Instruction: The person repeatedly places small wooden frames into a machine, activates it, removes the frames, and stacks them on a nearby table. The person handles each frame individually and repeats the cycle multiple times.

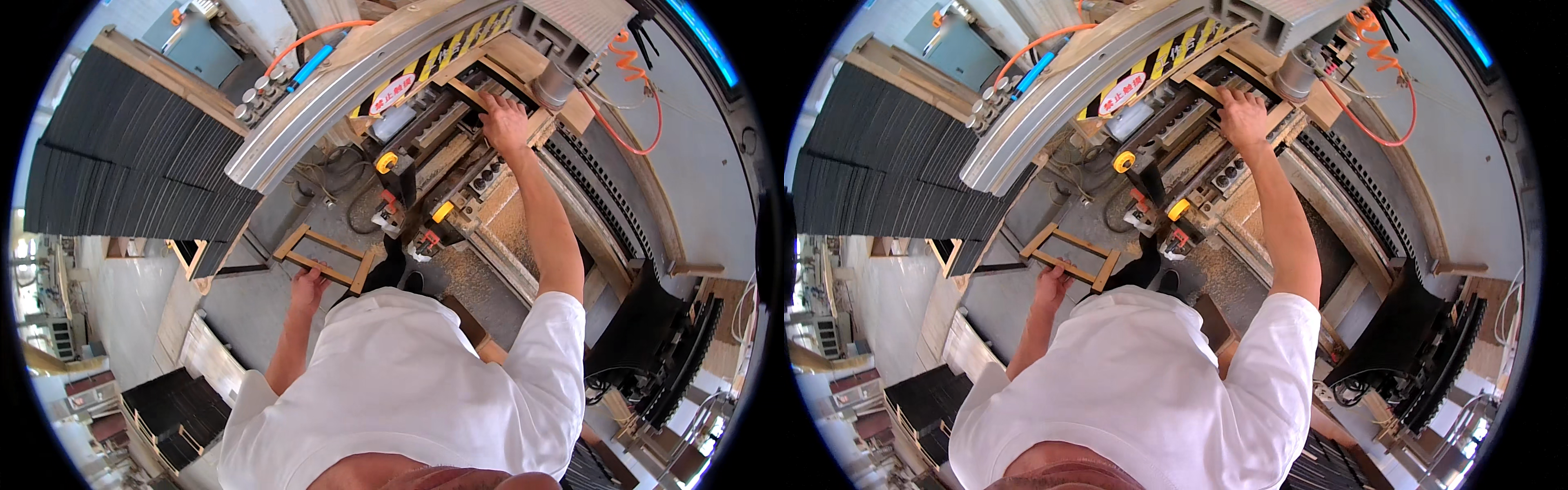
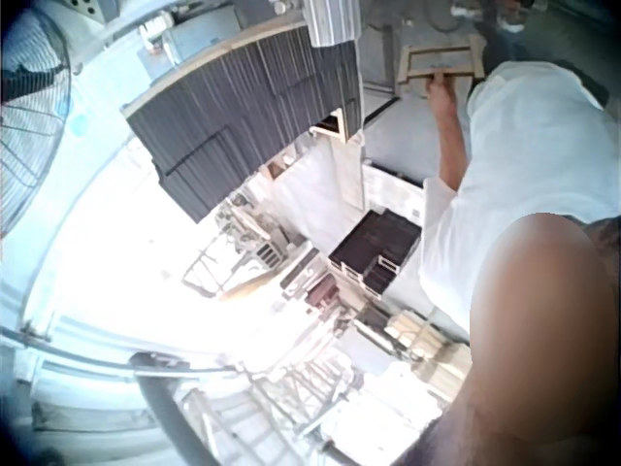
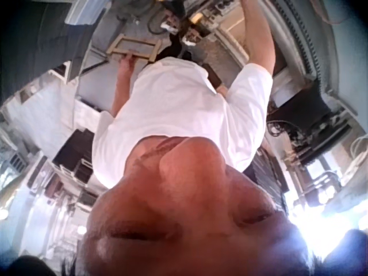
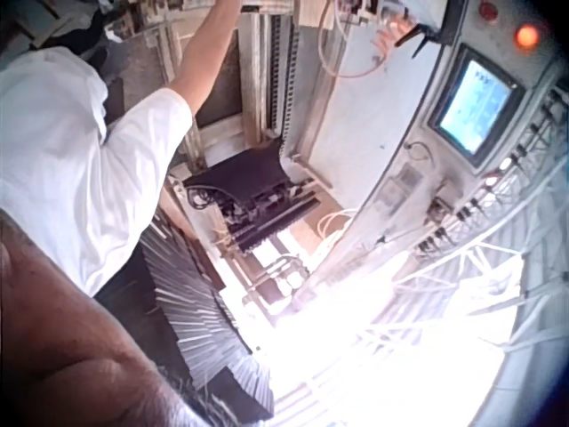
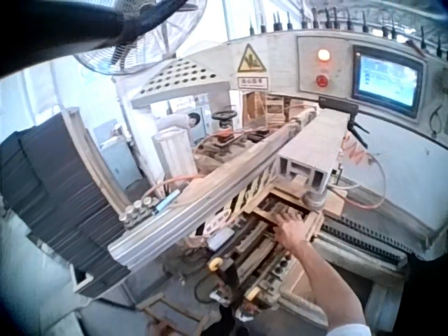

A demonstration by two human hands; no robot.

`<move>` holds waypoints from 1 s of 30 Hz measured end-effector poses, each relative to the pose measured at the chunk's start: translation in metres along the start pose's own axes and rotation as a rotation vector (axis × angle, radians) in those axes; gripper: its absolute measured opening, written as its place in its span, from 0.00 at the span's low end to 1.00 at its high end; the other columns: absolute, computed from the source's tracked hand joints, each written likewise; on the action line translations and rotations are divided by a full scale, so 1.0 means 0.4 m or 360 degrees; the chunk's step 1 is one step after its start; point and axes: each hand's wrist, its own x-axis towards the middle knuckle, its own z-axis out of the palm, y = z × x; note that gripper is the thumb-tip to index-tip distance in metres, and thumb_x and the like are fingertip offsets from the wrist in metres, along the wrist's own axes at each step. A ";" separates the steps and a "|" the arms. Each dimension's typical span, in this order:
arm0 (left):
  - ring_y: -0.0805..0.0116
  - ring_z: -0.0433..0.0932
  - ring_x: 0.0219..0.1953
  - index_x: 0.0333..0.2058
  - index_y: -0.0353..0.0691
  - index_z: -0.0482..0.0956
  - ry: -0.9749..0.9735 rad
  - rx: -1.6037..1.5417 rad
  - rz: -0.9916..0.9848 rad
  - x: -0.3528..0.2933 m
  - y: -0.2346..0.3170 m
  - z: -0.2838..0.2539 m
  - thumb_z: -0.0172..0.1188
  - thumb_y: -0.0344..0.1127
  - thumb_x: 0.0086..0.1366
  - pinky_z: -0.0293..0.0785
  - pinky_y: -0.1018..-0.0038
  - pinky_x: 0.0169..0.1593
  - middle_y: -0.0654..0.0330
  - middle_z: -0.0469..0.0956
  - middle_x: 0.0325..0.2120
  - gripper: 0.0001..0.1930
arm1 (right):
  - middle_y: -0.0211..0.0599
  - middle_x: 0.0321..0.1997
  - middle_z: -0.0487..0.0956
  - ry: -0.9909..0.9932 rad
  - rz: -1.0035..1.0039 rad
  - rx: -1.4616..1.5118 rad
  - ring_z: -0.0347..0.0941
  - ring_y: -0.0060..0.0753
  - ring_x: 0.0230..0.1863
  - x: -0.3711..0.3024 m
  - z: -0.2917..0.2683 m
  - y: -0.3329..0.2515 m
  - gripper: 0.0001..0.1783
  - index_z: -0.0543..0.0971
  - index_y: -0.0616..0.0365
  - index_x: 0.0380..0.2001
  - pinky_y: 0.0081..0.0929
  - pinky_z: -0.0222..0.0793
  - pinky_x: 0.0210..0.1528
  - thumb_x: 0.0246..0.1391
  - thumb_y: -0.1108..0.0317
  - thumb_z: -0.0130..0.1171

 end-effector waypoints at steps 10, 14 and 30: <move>0.65 0.78 0.46 0.48 0.37 0.70 0.0269 0.0057 0.0209 -0.009 -0.011 -0.104 0.53 0.32 0.64 0.76 0.68 0.44 0.59 0.78 0.44 0.15 | 0.37 0.47 0.78 0.0032 0.0023 0.0023 0.73 0.43 0.47 0.009 0.007 0.000 0.27 0.73 0.46 0.52 0.41 0.65 0.49 0.45 0.62 0.65; 0.67 0.78 0.44 0.48 0.37 0.71 0.0473 0.0007 0.0307 -0.055 0.018 -0.163 0.52 0.32 0.64 0.75 0.72 0.42 0.59 0.78 0.43 0.14 | 0.41 0.46 0.79 0.0002 0.0033 0.0019 0.73 0.47 0.48 0.012 -0.011 -0.021 0.27 0.73 0.47 0.52 0.43 0.67 0.50 0.46 0.60 0.64; 0.66 0.79 0.43 0.56 0.32 0.69 0.1134 -0.0316 0.0833 -0.128 0.378 -0.906 0.53 0.33 0.66 0.75 0.73 0.43 0.56 0.79 0.42 0.21 | 0.47 0.47 0.79 0.0441 0.0184 0.0137 0.75 0.47 0.47 0.010 -0.106 -0.182 0.23 0.77 0.61 0.49 0.40 0.71 0.49 0.56 0.56 0.61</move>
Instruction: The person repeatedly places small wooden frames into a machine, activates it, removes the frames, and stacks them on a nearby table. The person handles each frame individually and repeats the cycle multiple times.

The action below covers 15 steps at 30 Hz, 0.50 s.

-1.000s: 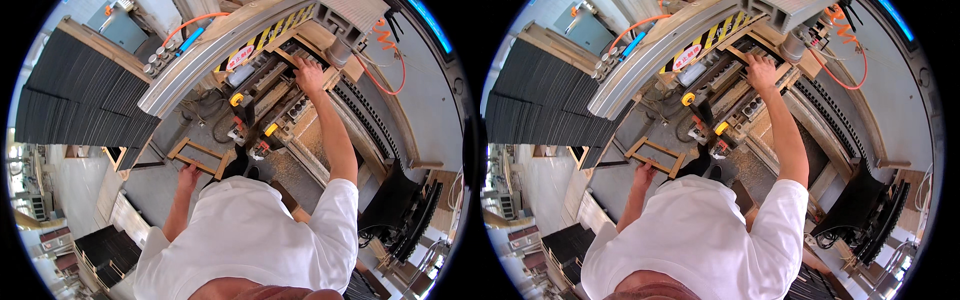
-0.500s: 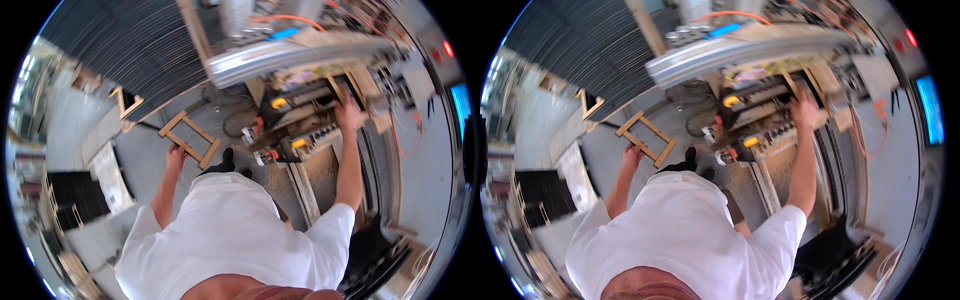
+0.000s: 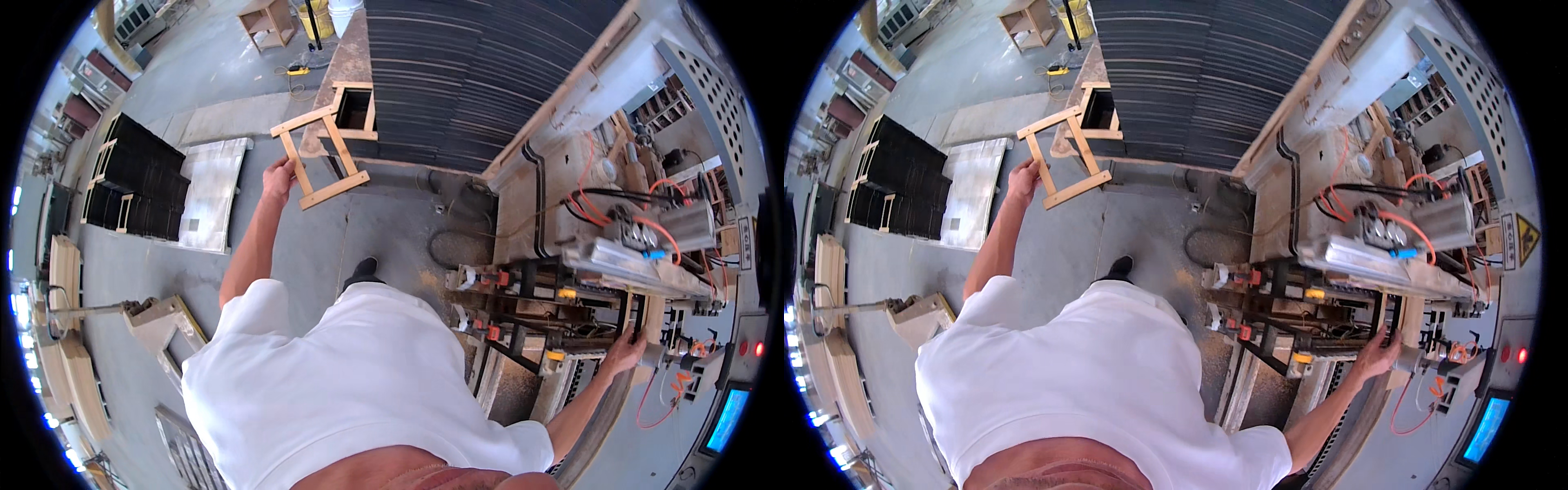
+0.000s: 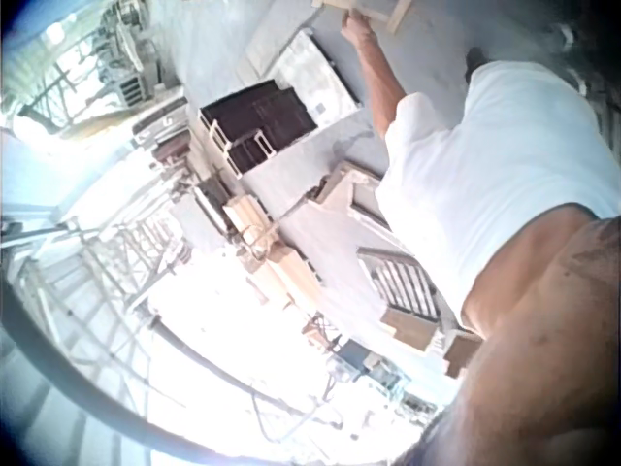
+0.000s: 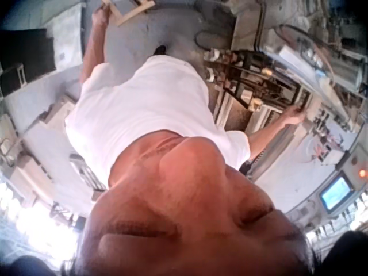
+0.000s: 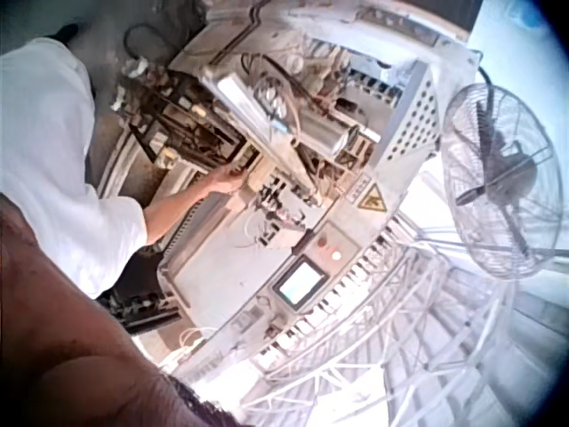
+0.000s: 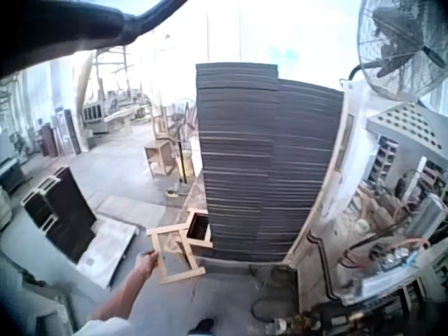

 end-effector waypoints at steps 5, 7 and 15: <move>0.67 0.79 0.39 0.55 0.31 0.71 -0.0070 -0.0034 0.0017 0.358 0.065 0.058 0.53 0.32 0.65 0.77 0.73 0.40 0.57 0.79 0.40 0.20 | 0.42 0.44 0.80 0.0124 0.0324 0.0471 0.76 0.32 0.40 -0.070 -0.108 -0.388 0.17 0.77 0.61 0.49 0.32 0.73 0.42 0.58 0.66 0.60; 0.69 0.79 0.37 0.55 0.31 0.71 -0.0138 0.0058 -0.0028 0.483 0.060 0.124 0.52 0.32 0.65 0.76 0.73 0.38 0.58 0.79 0.39 0.20 | 0.44 0.46 0.80 0.0107 0.0289 0.0687 0.77 0.32 0.42 -0.136 -0.105 -0.485 0.17 0.77 0.64 0.49 0.29 0.75 0.44 0.59 0.68 0.59; 0.52 0.80 0.39 0.45 0.39 0.80 -0.0127 0.1294 0.0386 0.722 -0.057 0.220 0.55 0.39 0.57 0.75 0.65 0.46 0.47 0.82 0.33 0.18 | 0.37 0.39 0.79 -0.0554 0.0525 0.0733 0.72 0.26 0.34 -0.334 -0.086 -0.767 0.16 0.75 0.61 0.50 0.24 0.68 0.36 0.58 0.73 0.57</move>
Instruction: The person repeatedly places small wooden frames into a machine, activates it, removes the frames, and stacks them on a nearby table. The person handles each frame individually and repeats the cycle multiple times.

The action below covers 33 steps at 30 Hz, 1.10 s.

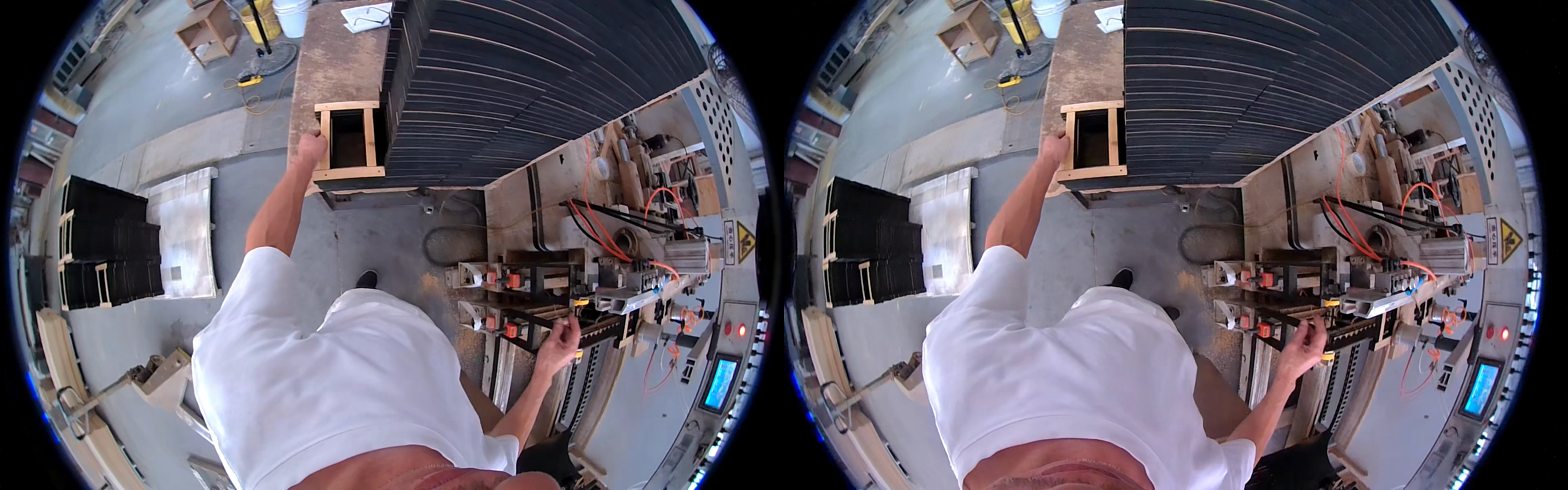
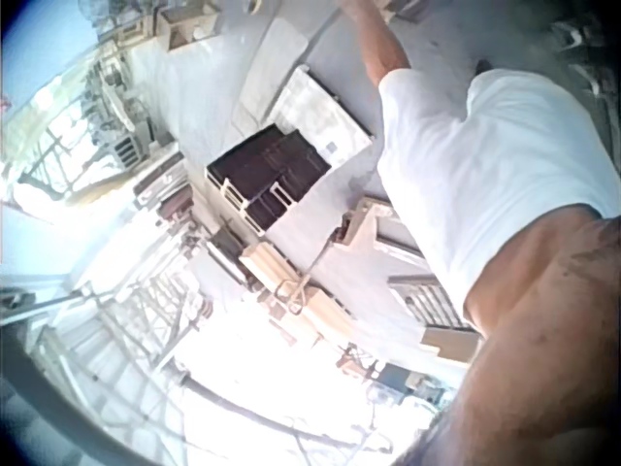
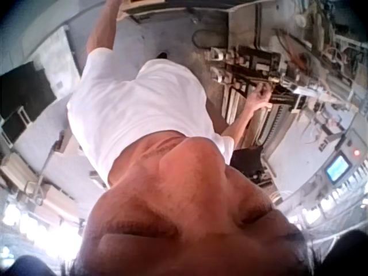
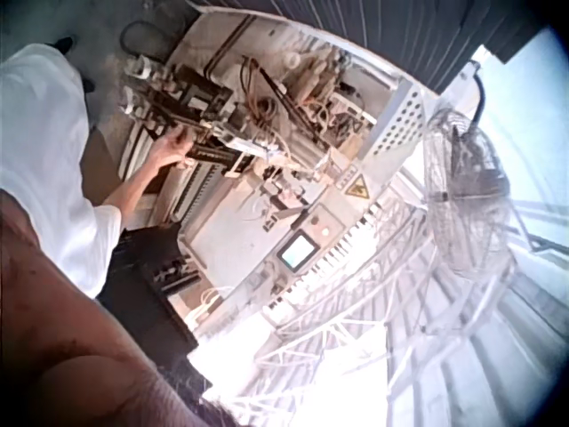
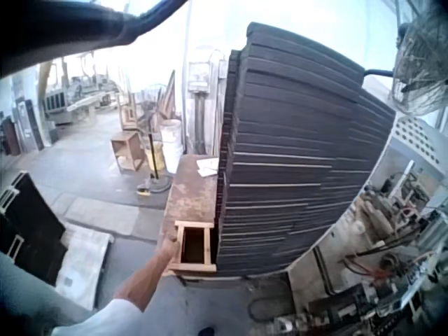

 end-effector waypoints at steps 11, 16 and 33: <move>0.47 0.66 0.57 0.52 0.32 0.70 -0.0434 0.0775 0.1268 -0.288 0.183 -0.055 0.66 0.43 0.53 0.63 0.56 0.59 0.44 0.71 0.51 0.31 | 0.35 0.32 0.78 -0.0039 0.0089 -0.0125 0.70 0.22 0.30 -0.070 0.099 -0.011 0.16 0.76 0.64 0.48 0.23 0.68 0.34 0.58 0.70 0.59; 0.49 0.75 0.46 0.48 0.37 0.70 -0.0636 0.0752 0.1014 -0.286 0.173 0.016 0.66 0.35 0.50 0.71 0.59 0.50 0.47 0.78 0.39 0.26 | 0.39 0.37 0.80 -0.0065 0.0128 -0.0099 0.74 0.25 0.34 -0.109 0.078 -0.027 0.15 0.76 0.63 0.48 0.24 0.71 0.37 0.57 0.71 0.58; 0.42 0.66 0.57 0.57 0.27 0.61 -0.0112 0.0904 0.1642 -0.367 0.193 0.062 0.70 0.40 0.50 0.60 0.55 0.61 0.40 0.67 0.54 0.40 | 0.37 0.47 0.79 0.0591 -0.0424 -0.1260 0.77 0.41 0.46 -0.242 -0.613 -0.254 0.16 0.79 0.54 0.42 0.32 0.74 0.48 0.46 0.73 0.65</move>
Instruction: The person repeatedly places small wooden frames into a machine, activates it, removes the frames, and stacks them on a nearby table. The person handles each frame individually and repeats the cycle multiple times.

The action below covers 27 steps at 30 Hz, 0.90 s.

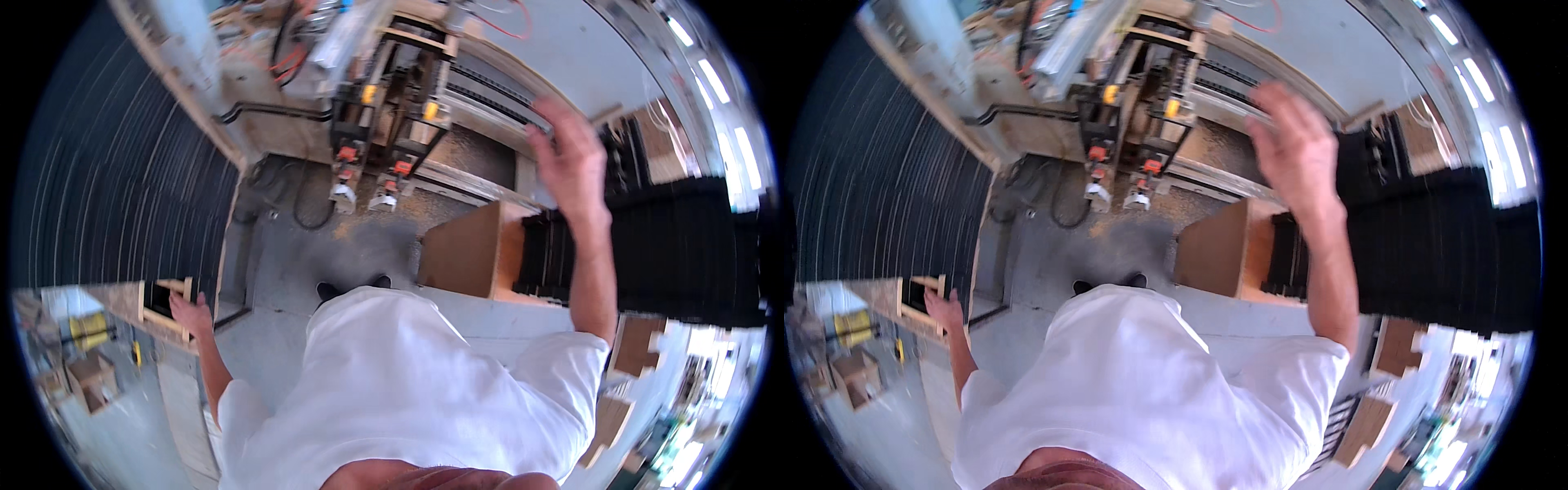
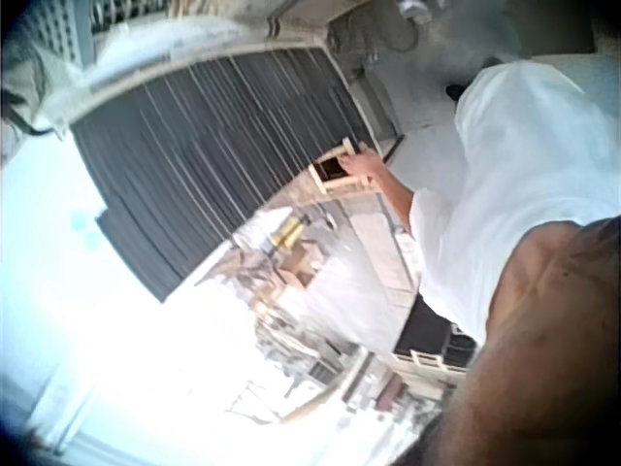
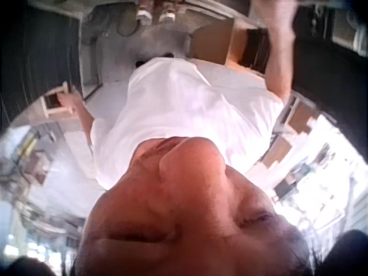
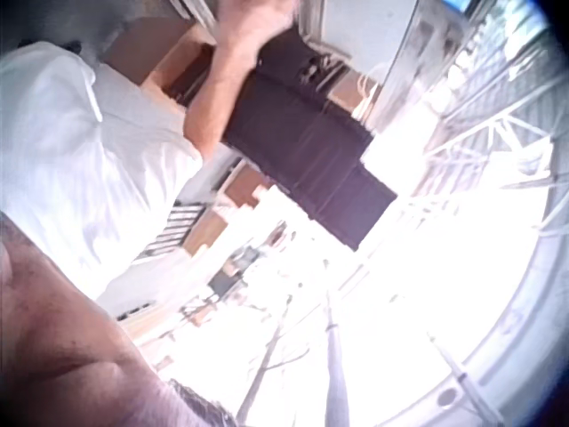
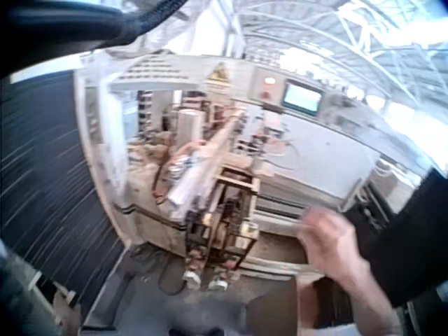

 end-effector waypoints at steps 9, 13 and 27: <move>0.62 0.75 0.50 0.53 0.30 0.70 -0.0676 -0.1799 0.0082 -0.184 0.645 0.162 0.56 0.29 0.65 0.70 0.68 0.55 0.49 0.75 0.49 0.18 | 0.40 0.50 0.79 0.0076 0.0839 -0.1872 0.75 0.41 0.51 -0.071 -0.630 0.117 0.23 0.75 0.51 0.52 0.37 0.68 0.54 0.59 0.50 0.55; 0.63 0.76 0.51 0.54 0.33 0.70 -0.1105 -0.2032 0.0414 -0.153 1.000 0.051 0.55 0.27 0.65 0.70 0.70 0.56 0.50 0.77 0.48 0.18 | 0.40 0.48 0.79 -0.0338 0.1397 -0.1691 0.76 0.38 0.51 -0.165 -0.774 0.223 0.21 0.73 0.52 0.54 0.33 0.70 0.52 0.62 0.54 0.51; 0.60 0.75 0.50 0.52 0.33 0.72 -0.1513 -0.2682 -0.0189 0.428 1.766 0.206 0.62 0.43 0.62 0.72 0.66 0.54 0.51 0.76 0.47 0.25 | 0.35 0.57 0.75 -0.0112 0.1247 -0.1855 0.68 0.34 0.62 -0.132 -0.717 0.111 0.22 0.75 0.46 0.56 0.36 0.65 0.63 0.60 0.52 0.55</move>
